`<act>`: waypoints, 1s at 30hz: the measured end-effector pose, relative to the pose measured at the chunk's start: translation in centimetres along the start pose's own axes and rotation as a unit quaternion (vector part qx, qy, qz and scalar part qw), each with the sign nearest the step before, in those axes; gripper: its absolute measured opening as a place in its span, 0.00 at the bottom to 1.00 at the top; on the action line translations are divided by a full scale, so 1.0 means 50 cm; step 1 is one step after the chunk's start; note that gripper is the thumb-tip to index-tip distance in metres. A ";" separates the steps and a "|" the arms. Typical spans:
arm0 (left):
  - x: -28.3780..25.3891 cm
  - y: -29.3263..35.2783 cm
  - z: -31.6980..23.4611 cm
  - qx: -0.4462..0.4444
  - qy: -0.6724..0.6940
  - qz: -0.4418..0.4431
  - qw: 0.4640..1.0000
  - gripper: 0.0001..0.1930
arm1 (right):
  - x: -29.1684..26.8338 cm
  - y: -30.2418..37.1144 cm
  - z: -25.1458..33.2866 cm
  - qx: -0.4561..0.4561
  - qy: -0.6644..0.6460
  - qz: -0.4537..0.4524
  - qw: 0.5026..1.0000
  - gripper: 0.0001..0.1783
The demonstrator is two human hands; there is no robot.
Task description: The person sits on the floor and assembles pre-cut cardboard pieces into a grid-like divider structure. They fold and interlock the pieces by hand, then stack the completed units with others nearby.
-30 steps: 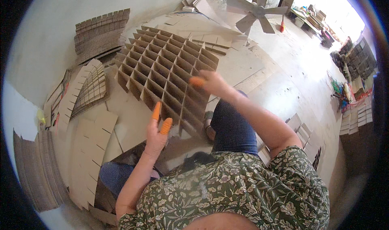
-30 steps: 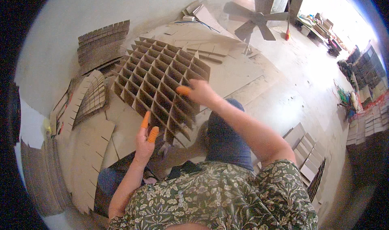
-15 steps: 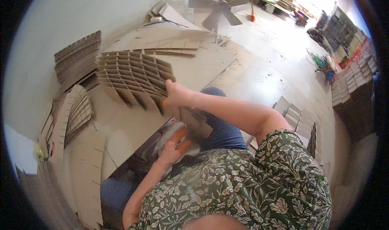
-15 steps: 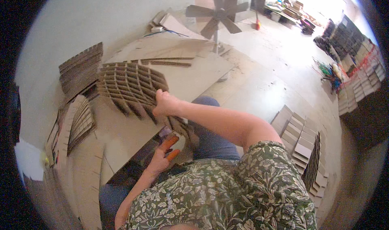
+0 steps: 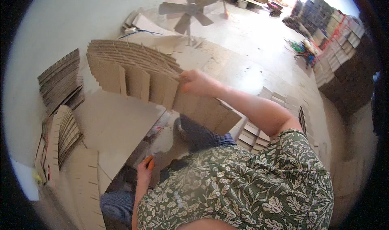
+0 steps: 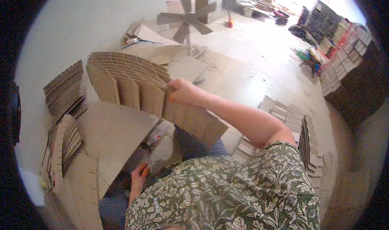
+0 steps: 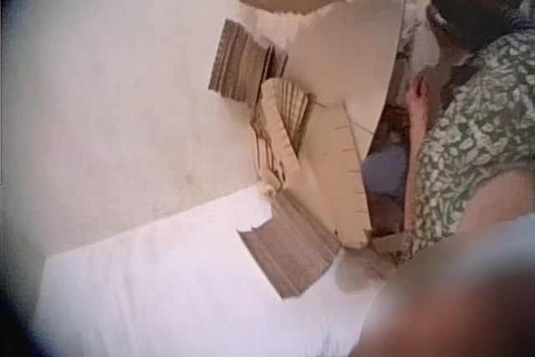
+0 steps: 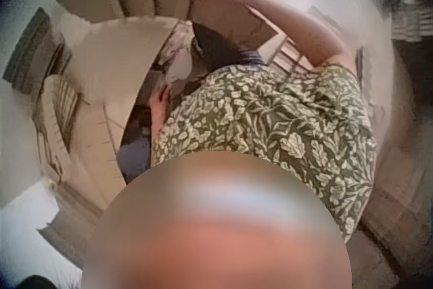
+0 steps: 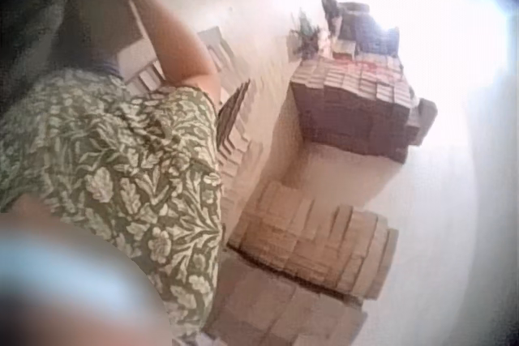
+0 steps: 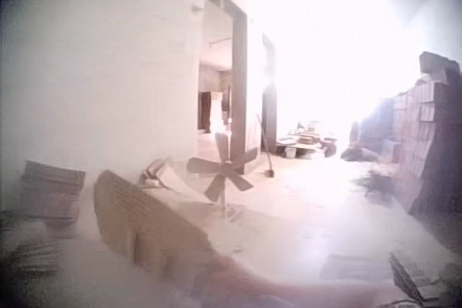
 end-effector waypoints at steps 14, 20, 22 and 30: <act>-0.013 -0.039 -0.339 0.355 -0.405 -0.113 0.835 0.43 | -0.071 0.321 0.078 -0.043 0.340 0.057 0.938 0.15; -0.064 -0.138 -0.370 0.368 -0.563 -0.175 0.719 0.55 | -0.061 0.318 0.092 -0.139 0.321 0.103 0.931 0.15; -0.068 -0.156 -0.400 0.380 -0.556 -0.130 0.728 0.56 | -0.055 0.320 0.076 -0.143 0.317 0.115 0.931 0.14; -0.054 -0.222 -0.441 0.408 -0.523 -0.024 0.748 0.25 | -0.054 0.326 0.066 -0.097 0.262 0.113 0.954 0.19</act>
Point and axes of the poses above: each hand's wrist, its own y-axis away from the middle knuckle, its own x-axis out of the palm, z = x × y, the point moved 2 cm from there along -y, towards the middle knuckle, and after that the axes turned 3 degrees about x, right-handed, at the moved point
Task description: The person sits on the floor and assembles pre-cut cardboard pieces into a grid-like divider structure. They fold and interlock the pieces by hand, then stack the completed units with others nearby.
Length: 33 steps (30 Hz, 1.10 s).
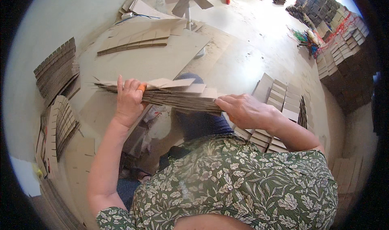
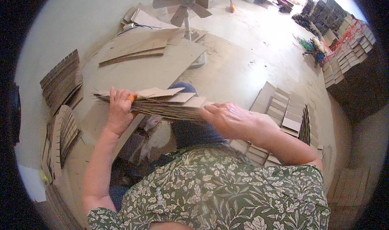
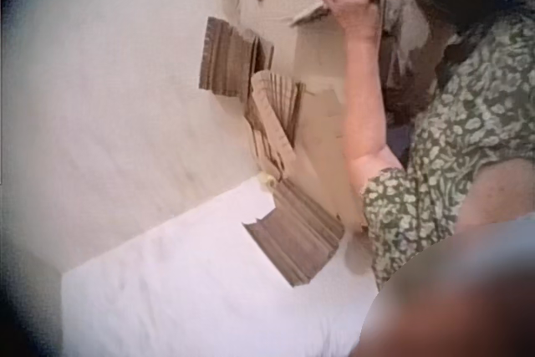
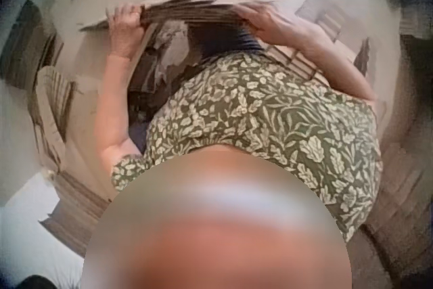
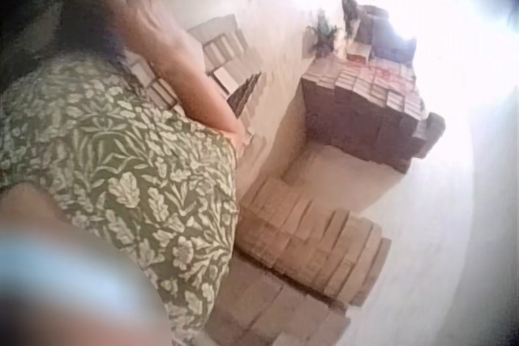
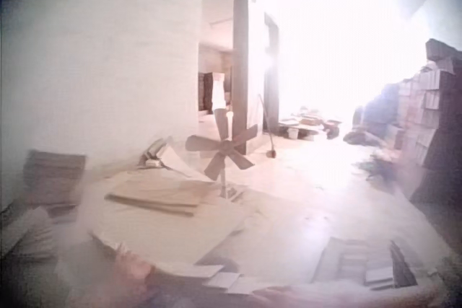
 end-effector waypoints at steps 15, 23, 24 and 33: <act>-0.148 0.018 -0.096 0.059 0.033 -0.122 0.990 0.18 | 0.036 0.003 0.029 0.054 -0.090 -0.097 0.990 0.43; -0.126 -0.048 -0.160 0.076 0.017 -0.219 0.973 0.30 | 0.059 0.099 -0.057 0.186 -0.303 -0.210 0.911 0.19; -0.101 -0.055 -0.131 0.072 0.051 -0.239 0.967 0.30 | 0.049 0.117 -0.078 0.245 -0.246 -0.261 0.901 0.17; 0.069 -0.052 -0.104 0.048 0.350 -0.057 0.934 0.15 | -0.021 0.413 -0.267 0.698 0.308 -0.196 0.617 0.34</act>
Point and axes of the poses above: each hand's wrist, its own y-axis away from the middle knuckle, its own x-axis out of the palm, z = x × y, the point moved 2 cm from there along -y, towards the middle knuckle, and after that the axes turned 3 degrees about x, right-handed, at the moved point
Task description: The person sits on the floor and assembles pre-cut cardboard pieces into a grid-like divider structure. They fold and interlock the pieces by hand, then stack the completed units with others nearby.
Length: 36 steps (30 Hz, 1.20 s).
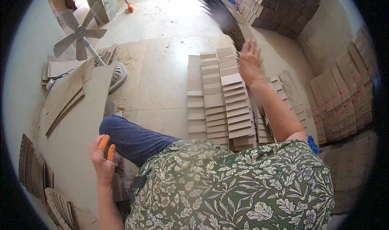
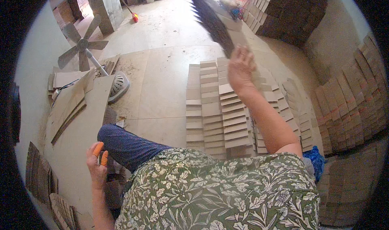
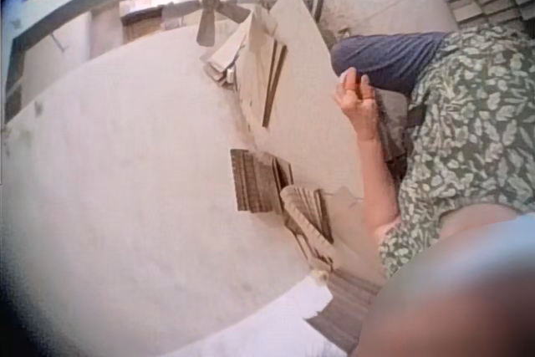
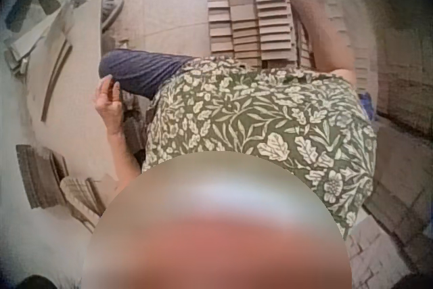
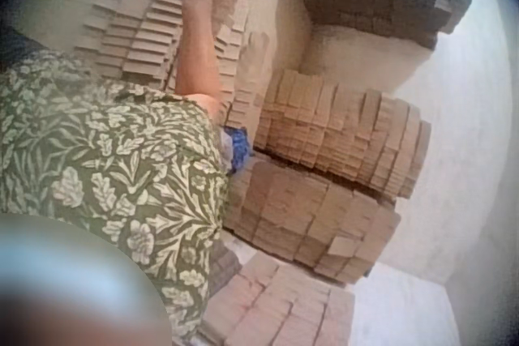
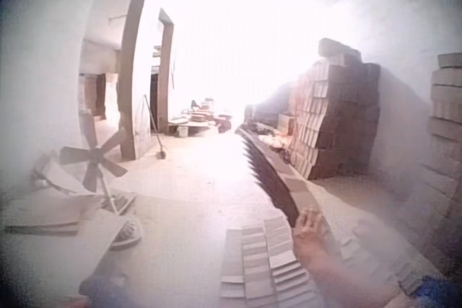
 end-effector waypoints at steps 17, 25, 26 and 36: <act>0.054 0.123 0.026 -0.199 0.167 0.042 0.965 0.11 | 0.405 0.152 -0.236 0.290 -0.037 0.242 0.925 0.25; 0.075 0.129 0.064 -0.258 0.221 0.021 0.940 0.11 | 0.280 0.085 -0.293 0.185 0.051 0.131 0.973 0.25; 0.075 0.126 0.064 -0.280 0.237 0.026 0.930 0.11 | 0.275 0.077 -0.302 0.170 0.094 0.114 0.974 0.26; 0.079 0.173 0.048 -0.260 0.228 -0.002 0.938 0.17 | 0.420 0.158 -0.178 0.217 0.086 0.403 0.885 0.31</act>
Point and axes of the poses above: each hand's wrist, its own y-axis away from the middle knuckle, its own x-axis out of the palm, z = x × y, the point moved 2 cm from there along -y, towards the middle knuckle, and after that the axes turned 3 degrees about x, right-handed, at the moved point
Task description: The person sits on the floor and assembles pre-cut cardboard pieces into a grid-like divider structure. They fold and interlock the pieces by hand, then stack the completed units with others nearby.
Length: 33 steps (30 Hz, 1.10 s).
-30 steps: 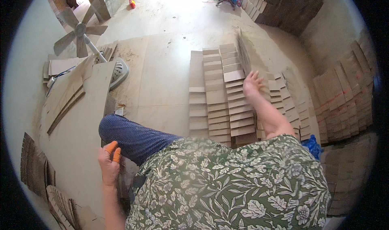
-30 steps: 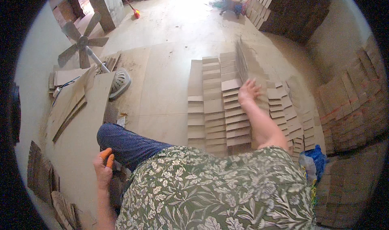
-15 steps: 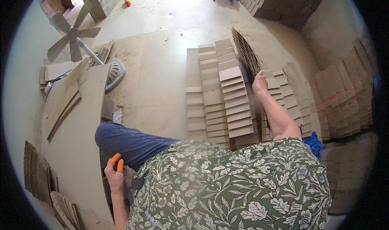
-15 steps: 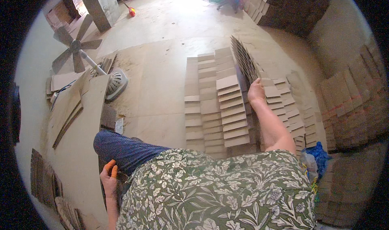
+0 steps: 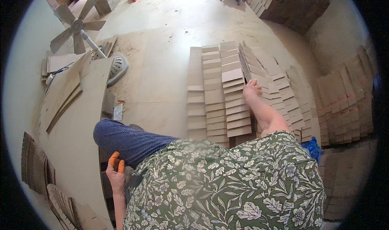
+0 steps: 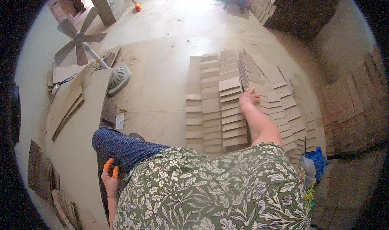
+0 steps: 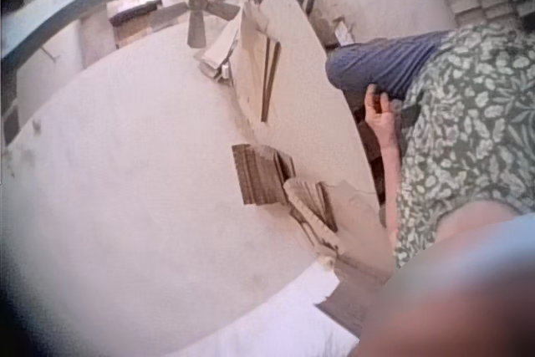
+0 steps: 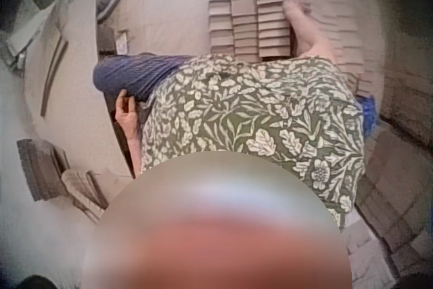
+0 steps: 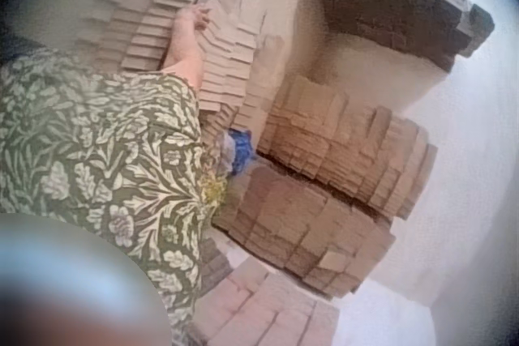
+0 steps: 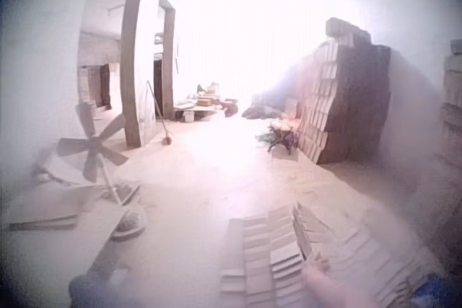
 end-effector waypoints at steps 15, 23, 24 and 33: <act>-0.010 0.015 0.035 -0.006 0.025 -0.045 0.999 0.17 | -0.064 0.070 -0.043 -0.046 -0.120 -0.131 0.983 0.49; -0.027 0.025 0.043 -0.012 0.023 -0.072 0.997 0.17 | -0.024 0.052 -0.025 -0.014 -0.082 -0.006 0.996 0.53; -0.032 0.026 0.045 -0.020 0.034 -0.072 0.997 0.17 | -0.004 0.046 -0.028 -0.014 -0.073 0.010 0.997 0.52; -0.053 0.042 0.019 -0.056 0.074 -0.129 0.987 0.14 | 0.069 0.024 -0.090 -0.020 -0.032 0.076 0.996 0.47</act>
Point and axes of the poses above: each hand's wrist, its own y-axis away from the middle knuckle, its own x-axis out of the palm, z = x × y, the point moved 2 cm from there along -y, towards the middle knuckle, and after that the axes turned 3 degrees about x, right-handed, at the moved point
